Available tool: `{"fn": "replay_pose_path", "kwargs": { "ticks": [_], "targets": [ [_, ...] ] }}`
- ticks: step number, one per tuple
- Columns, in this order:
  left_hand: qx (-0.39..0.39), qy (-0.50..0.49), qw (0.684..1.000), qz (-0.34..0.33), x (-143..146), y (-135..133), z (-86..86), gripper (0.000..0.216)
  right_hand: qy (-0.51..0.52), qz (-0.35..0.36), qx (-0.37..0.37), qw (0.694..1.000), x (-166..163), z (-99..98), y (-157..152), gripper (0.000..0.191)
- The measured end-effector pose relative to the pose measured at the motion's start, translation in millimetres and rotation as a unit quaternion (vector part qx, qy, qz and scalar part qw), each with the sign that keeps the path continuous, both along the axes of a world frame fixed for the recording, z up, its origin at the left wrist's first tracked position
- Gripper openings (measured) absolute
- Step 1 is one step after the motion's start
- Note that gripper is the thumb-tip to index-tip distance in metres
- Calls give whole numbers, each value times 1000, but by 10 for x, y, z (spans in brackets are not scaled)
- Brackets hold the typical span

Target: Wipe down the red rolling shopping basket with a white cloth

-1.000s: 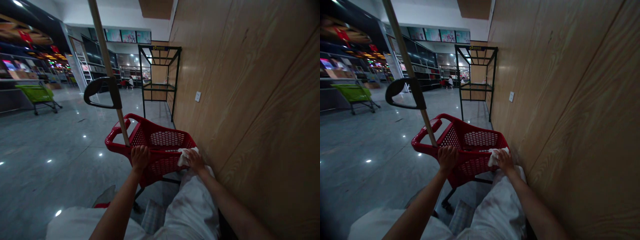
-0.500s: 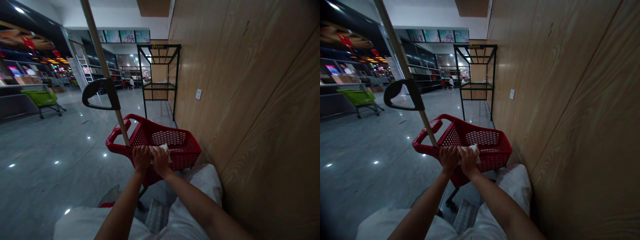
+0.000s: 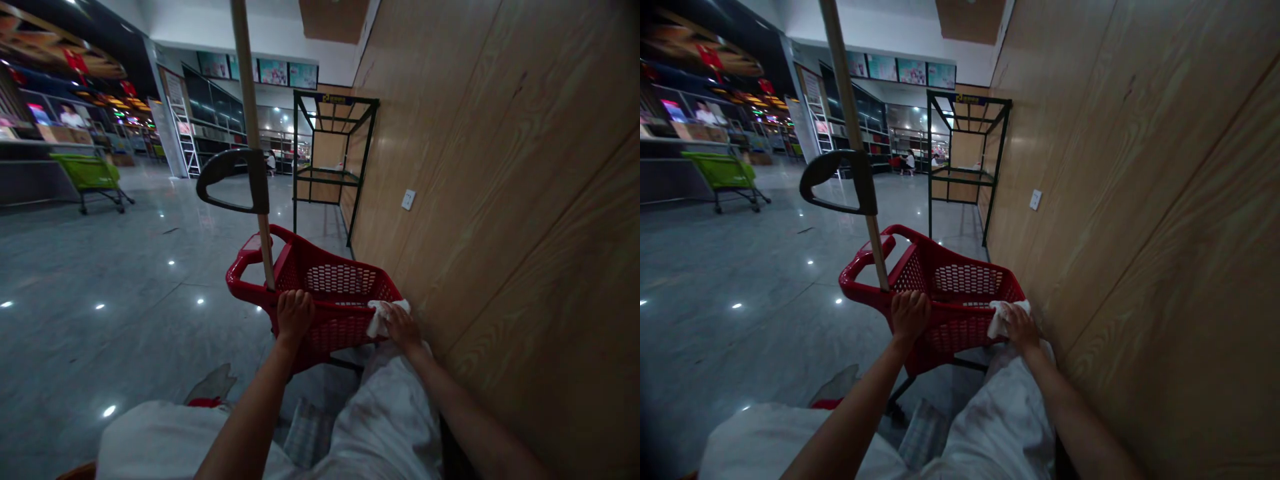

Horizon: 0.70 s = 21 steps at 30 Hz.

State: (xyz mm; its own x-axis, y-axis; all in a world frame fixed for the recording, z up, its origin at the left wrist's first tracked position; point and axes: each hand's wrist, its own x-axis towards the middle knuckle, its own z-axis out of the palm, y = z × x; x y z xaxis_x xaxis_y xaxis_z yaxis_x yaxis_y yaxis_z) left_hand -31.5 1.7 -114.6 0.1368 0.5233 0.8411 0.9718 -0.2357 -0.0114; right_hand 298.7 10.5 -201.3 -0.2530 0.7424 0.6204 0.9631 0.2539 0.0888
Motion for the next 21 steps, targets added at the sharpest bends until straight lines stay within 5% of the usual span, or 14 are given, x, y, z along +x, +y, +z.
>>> {"fn": "replay_pose_path", "kwargs": {
  "ticks": [5, 14, 17, 21],
  "targets": [
    [-18, -23, 999, 14, 53, 11, 17, 18, 29, -67, 5, 997, -172, 51, -14, 37],
    [-5, -6, 1000, 18, 3, 7, 15, 17, 129, 65, -4, 989, -2143, 480, -111, 44],
    [-5, 7, 1000, 8, -49, -2, 14, 17, 138, 84, -13, 987, -2194, 538, -105, 46],
    [-4, 10, 1000, -2, -56, -17, 22, 17, 75, 133, -39, 988, -1644, 460, -82, 48]
  ]
}}
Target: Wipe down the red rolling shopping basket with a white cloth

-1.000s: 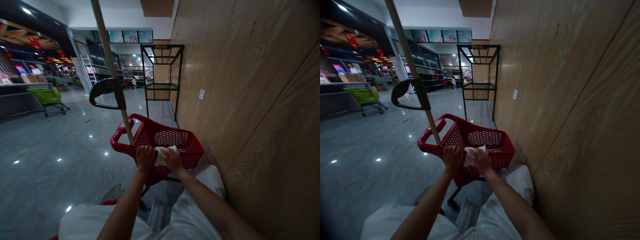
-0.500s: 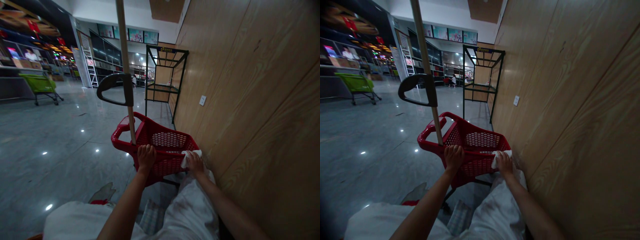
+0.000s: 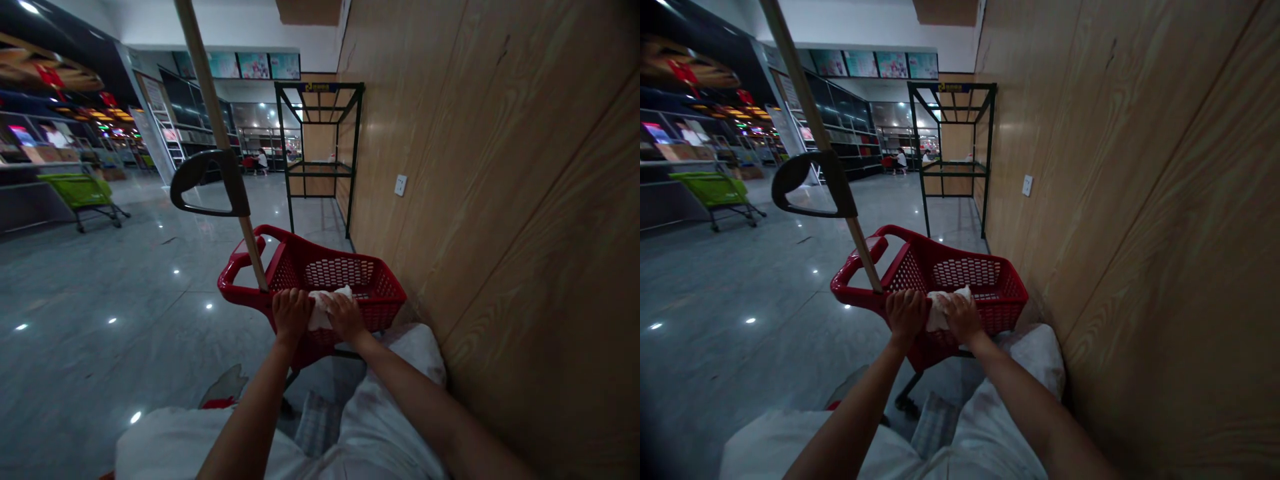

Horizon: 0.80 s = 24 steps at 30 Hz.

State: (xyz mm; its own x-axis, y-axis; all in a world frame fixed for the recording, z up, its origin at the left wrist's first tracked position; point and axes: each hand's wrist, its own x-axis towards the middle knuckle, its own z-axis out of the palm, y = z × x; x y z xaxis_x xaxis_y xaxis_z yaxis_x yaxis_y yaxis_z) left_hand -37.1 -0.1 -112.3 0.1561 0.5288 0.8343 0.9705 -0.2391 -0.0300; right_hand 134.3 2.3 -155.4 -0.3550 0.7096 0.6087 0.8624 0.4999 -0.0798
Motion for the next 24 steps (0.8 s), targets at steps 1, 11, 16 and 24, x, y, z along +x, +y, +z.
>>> {"fn": "replay_pose_path", "kwargs": {
  "ticks": [1, 11, 16, 24],
  "targets": [
    [-2, -4, 1000, -1, 6, -2, 0, 18, -12, -4, -2, 1000, 199, -40, 8, 48],
    [-13, -39, 999, -8, 84, -2, 34, 22, -18, -113, 9, 993, 1458, -318, 104, 36],
    [-30, -41, 999, 11, 112, 19, 36, 23, 40, -171, -11, 984, 818, -150, 52, 35],
    [-34, -15, 999, -4, -1, -8, 13, 16, 119, -41, -27, 992, -650, 205, -73, 44]
  ]
}}
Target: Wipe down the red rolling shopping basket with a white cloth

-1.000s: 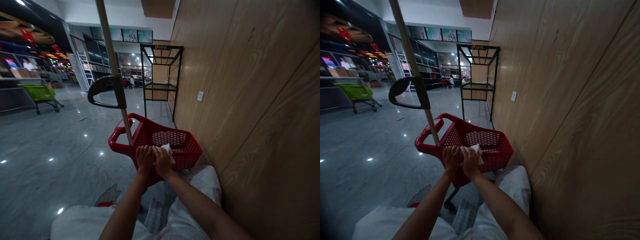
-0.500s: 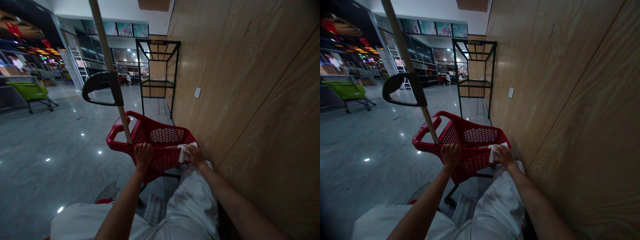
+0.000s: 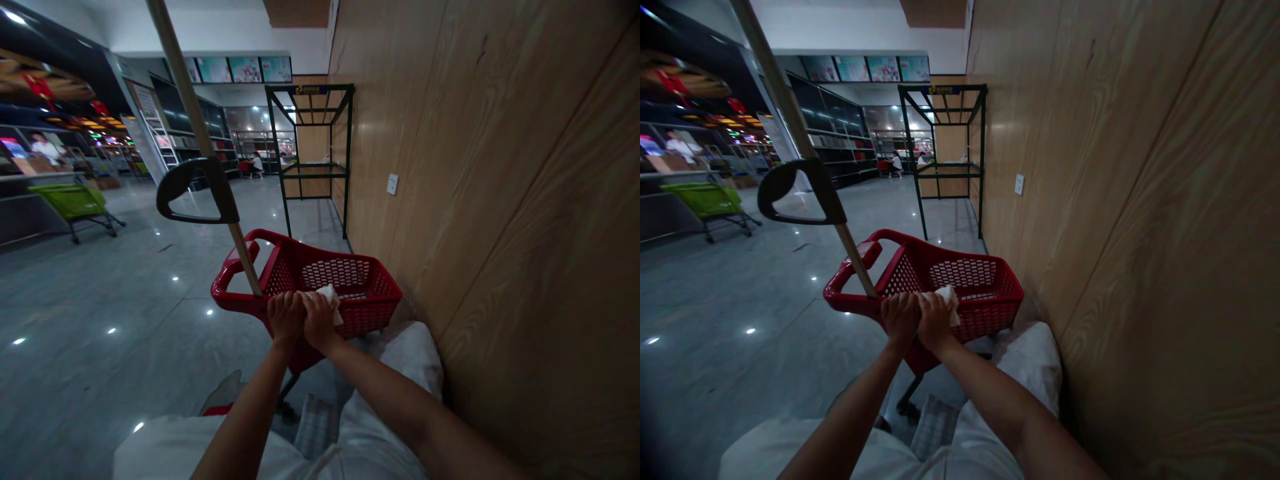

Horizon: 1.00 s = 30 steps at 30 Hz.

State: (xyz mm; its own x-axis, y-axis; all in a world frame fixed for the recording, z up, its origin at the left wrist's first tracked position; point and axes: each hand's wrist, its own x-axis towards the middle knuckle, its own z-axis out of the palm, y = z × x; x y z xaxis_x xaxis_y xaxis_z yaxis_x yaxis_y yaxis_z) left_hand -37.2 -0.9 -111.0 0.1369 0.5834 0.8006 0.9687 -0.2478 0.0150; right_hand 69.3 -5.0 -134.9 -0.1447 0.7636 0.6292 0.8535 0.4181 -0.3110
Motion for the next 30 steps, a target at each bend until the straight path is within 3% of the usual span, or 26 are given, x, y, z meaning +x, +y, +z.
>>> {"fn": "replay_pose_path", "kwargs": {
  "ticks": [3, 6, 12, 17, 21, 27, 30],
  "targets": [
    [10, 16, 1000, 1, -30, -11, 15, 18, -34, 57, 19, 998, 179, -41, 38, 45],
    [23, 23, 999, 5, -18, -19, 24, 20, -81, 96, 28, 992, 695, -159, 96, 46],
    [34, -8, 999, -10, 20, -11, -13, 20, -152, -1, 12, 988, 1806, -395, 142, 42],
    [24, -18, 999, -20, 37, 5, -28, 20, -129, -60, 11, 990, 2163, -469, 183, 34],
    [31, -29, 999, 11, 88, 13, -16, 20, -79, -101, -14, 992, 1816, -368, 130, 35],
    [-2, -22, 1000, 12, 78, 6, -47, 16, -38, 35, -11, 999, 496, -19, 17, 41],
    [0, -2, 1000, 2, 19, -4, -63, 15, -9, 23, -7, 1000, 98, 76, 8, 41]
  ]
}}
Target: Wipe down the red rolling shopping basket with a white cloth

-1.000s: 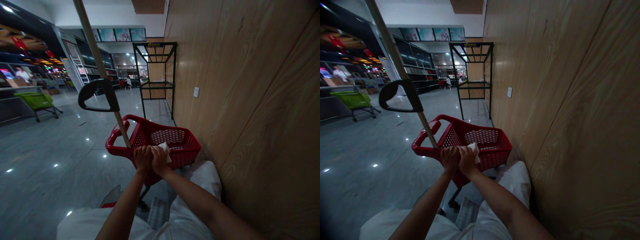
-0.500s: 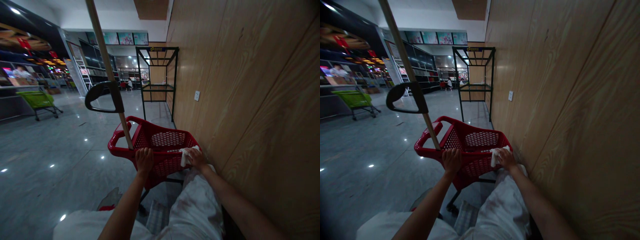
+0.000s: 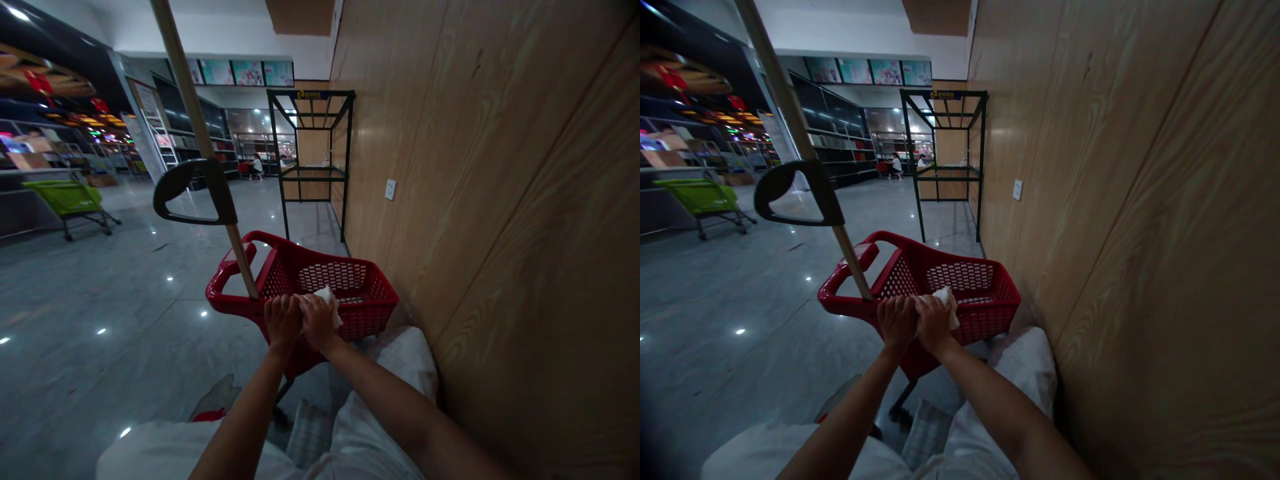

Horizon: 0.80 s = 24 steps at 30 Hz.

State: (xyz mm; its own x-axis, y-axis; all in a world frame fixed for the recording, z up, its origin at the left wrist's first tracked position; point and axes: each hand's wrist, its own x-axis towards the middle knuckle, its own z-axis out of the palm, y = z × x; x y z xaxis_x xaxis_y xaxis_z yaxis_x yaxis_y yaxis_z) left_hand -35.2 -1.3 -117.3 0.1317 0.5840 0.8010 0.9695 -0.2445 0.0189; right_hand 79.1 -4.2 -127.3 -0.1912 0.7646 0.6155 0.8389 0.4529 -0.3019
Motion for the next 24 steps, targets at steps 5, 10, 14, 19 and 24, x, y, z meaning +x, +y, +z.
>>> {"fn": "replay_pose_path", "kwargs": {
  "ticks": [5, 10, 14, 19, 24],
  "targets": [
    [28, 22, 999, -17, -77, 9, -4, 17, -74, 37, 18, 996, 439, -177, 63, 42],
    [27, 13, 999, -16, -56, 21, -10, 20, -141, -29, 25, 989, 1538, -494, 110, 42],
    [25, 7, 1000, 5, 3, 18, 5, 19, -141, -83, 11, 987, 2050, -570, 102, 39],
    [5, 3, 998, 55, 86, 9, 53, 23, -78, -127, -25, 988, 1577, -408, 52, 33],
    [8, 16, 998, 63, 51, 20, 34, 24, -24, -6, -44, 999, 408, -57, -7, 35]
  ]
}}
